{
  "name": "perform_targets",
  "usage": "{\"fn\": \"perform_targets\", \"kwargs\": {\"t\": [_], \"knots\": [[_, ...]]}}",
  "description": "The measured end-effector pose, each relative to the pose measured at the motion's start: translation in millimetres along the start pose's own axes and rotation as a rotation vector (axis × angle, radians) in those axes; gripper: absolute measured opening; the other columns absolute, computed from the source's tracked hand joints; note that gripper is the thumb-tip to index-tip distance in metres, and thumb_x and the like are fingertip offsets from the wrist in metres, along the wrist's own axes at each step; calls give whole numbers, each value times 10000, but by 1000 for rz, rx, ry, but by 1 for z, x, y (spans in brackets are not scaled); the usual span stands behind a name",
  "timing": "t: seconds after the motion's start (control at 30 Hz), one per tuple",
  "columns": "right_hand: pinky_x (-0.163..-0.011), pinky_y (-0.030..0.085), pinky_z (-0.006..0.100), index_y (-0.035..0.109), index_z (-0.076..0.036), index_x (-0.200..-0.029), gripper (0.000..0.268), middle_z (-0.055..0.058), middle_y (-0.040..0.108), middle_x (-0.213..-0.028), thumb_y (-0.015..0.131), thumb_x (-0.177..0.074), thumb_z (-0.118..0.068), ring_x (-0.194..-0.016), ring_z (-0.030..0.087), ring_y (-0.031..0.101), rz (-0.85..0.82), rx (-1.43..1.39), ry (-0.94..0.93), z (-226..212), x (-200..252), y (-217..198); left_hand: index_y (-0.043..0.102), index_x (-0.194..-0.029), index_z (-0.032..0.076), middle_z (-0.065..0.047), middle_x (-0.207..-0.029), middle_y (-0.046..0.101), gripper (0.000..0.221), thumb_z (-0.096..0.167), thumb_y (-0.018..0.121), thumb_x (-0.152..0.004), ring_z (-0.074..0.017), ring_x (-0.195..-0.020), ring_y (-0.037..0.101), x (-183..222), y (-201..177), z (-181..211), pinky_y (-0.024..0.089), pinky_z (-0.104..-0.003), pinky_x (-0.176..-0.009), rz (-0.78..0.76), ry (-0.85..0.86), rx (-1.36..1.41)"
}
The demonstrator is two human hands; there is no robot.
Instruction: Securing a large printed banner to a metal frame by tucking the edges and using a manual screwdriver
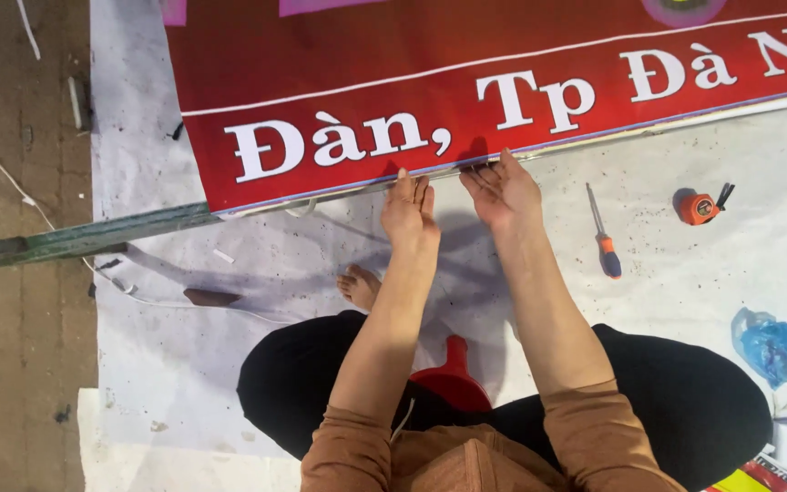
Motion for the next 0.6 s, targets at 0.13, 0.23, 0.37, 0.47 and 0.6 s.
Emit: {"fn": "perform_targets", "kwargs": {"t": [0.13,0.23,0.37,0.47,0.6], "knots": [[-1216,276,652,156,57,-1562,738,381,200,-1555,531,-1061,-332,-1500,527,213,41,84,34,-3,15,24,530,-1334,119,-101,-1110,717,542,359,797,-928,-283,-1083,705,-10,0,4,410,-483,-1107,14,-39,-60],[-1228,254,644,176,29,-1564,771,334,228,-1557,590,-1035,-349,-1501,501,240,85,69,43,4,0,9,542,-1319,77,-130,-1107,727,541,319,813,-919,-313,-1111,699,-9,-5,3,399,-501,-1116,-2,7,-42],[-1172,392,657,427,12,-1424,610,267,531,-1337,648,-995,-361,-1300,449,552,192,-46,-12,10,-31,-10,565,-1149,76,-120,-980,760,402,263,821,-903,-252,-944,758,-18,1,10,550,-458,-985,-81,43,-4],[-1157,442,609,503,14,-1369,541,253,578,-1314,603,-1006,-374,-1253,425,588,163,-27,-32,7,-30,4,565,-1113,66,-135,-948,761,358,218,814,-905,-259,-914,766,-2,9,21,574,-463,-943,-90,59,17],[-1143,480,557,548,-12,-1322,464,208,603,-1285,587,-1014,-358,-1234,387,604,128,-1,-59,17,-17,1,569,-1100,40,-149,-937,762,353,198,817,-905,-279,-915,769,0,9,23,580,-480,-930,-114,88,21]]}}
Point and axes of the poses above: each hand's wrist, its own x-axis away from the middle knuckle, its own y-axis out of the palm, z = x × y, the point moved 10 cm from there along -x, towards the middle knuckle
